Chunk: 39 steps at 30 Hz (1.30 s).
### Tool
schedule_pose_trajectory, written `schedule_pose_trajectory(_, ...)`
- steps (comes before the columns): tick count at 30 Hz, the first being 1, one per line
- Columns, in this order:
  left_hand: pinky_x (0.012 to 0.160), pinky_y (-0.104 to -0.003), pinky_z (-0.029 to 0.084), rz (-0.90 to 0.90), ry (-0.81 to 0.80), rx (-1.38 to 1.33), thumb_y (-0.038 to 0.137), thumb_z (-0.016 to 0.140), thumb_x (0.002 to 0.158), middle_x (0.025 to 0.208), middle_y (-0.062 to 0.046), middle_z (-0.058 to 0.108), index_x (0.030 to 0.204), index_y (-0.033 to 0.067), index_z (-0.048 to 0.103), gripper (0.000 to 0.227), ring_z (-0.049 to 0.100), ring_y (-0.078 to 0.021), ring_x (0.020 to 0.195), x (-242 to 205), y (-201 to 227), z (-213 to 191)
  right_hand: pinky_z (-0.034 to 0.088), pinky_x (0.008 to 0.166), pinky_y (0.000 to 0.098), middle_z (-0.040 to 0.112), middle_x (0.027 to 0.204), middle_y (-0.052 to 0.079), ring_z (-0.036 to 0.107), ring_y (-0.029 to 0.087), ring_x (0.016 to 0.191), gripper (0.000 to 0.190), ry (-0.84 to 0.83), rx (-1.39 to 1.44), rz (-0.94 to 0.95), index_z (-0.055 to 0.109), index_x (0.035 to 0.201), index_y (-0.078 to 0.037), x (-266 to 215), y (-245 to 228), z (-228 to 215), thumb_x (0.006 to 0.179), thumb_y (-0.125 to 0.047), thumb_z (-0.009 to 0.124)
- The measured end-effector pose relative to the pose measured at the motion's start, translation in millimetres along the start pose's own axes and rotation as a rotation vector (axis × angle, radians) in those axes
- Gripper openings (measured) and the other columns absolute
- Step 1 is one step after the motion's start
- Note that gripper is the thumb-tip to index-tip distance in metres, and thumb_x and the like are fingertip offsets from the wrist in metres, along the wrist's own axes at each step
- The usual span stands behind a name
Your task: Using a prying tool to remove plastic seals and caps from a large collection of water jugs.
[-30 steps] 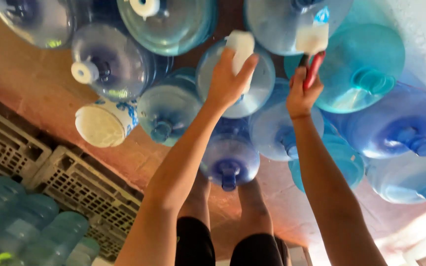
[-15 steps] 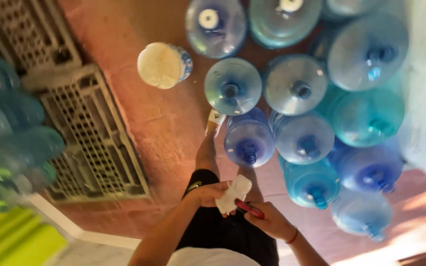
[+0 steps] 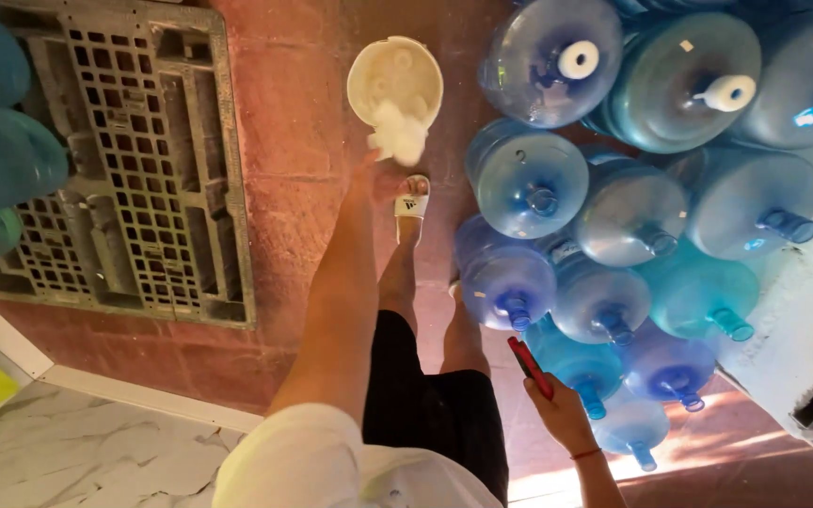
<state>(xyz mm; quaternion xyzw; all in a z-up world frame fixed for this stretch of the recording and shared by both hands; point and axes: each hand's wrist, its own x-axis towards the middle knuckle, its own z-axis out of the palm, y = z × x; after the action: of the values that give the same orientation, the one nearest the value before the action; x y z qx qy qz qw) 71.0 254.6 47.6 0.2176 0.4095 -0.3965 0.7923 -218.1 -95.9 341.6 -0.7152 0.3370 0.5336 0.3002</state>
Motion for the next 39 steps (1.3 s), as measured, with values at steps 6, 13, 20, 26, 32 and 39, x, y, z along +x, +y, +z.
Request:
schedule_pose_trajectory(6,0.089,-0.047,0.054,0.221,0.541,0.216,0.045,0.069,0.080,0.134,-0.007,0.061,0.134,0.0221,0.058,0.059,0.064,-0.0324,0.116,-15.0,48.2,-6.7,0.046,0.064,0.0308,0.062,0.069,0.008,0.057,0.019,0.065,0.031,-0.022,0.242,0.049,0.065,0.090,-0.007,2.7,-81.0,22.0,0.091,-0.037,0.061)
schedule_pose_trajectory(13,0.094,-0.052,0.052,-0.056,0.541,0.496,0.040,0.065,0.090,0.125,-0.013,0.063,0.135,0.0185,0.052,0.051,0.067,-0.0350,0.107,-61.8,-55.9,-143.1,0.046,0.070,0.0393,0.064,0.079,0.020,0.058,0.029,0.074,0.041,-0.020,0.273,0.105,0.068,0.106,0.000,29.5,-97.1,23.8,0.092,-0.038,0.061)
schedule_pose_trajectory(20,0.093,-0.042,0.054,-0.229,0.631,1.162,0.048,0.073,0.080,0.111,-0.013,0.073,0.127,0.0207,0.068,0.054,0.069,-0.0313,0.108,-168.1,-173.9,-285.2,0.050,0.049,0.0313,0.058,0.067,0.010,0.057,0.020,0.049,0.019,0.213,0.658,-0.020,0.057,0.106,-0.001,101.0,40.3,64.5,0.101,-0.019,0.063)
schedule_pose_trajectory(26,0.098,-0.043,0.053,-0.222,0.719,1.295,0.059,0.065,0.080,0.110,-0.009,0.074,0.127,0.0333,0.067,0.054,0.067,-0.0323,0.112,-213.0,-194.2,-321.6,0.053,0.053,0.0340,0.058,0.061,0.009,0.060,0.021,0.050,0.018,0.130,0.406,-0.002,0.057,0.089,-0.005,129.4,72.6,85.7,0.095,-0.020,0.065)
schedule_pose_trajectory(32,0.095,-0.037,0.055,-0.149,0.708,1.249,0.055,0.062,0.085,0.112,-0.005,0.074,0.127,0.0346,0.064,0.047,0.068,-0.0244,0.112,-163.9,-160.7,-304.2,0.053,0.074,0.0416,0.070,0.088,0.013,0.070,0.025,0.074,0.030,0.085,0.099,0.102,0.059,0.109,-0.010,145.8,77.4,150.3,0.095,-0.034,0.069)
schedule_pose_trajectory(39,0.093,-0.045,0.049,-0.098,0.526,1.319,0.043,0.056,0.089,0.130,-0.014,0.064,0.145,0.0135,0.044,0.064,0.062,-0.0330,0.117,-9.8,-87.1,-315.4,0.043,0.075,0.0398,0.062,0.084,0.012,0.057,0.027,0.081,0.031,0.144,0.032,0.212,0.061,0.107,-0.007,133.0,-26.4,219.4,0.095,-0.036,0.056)
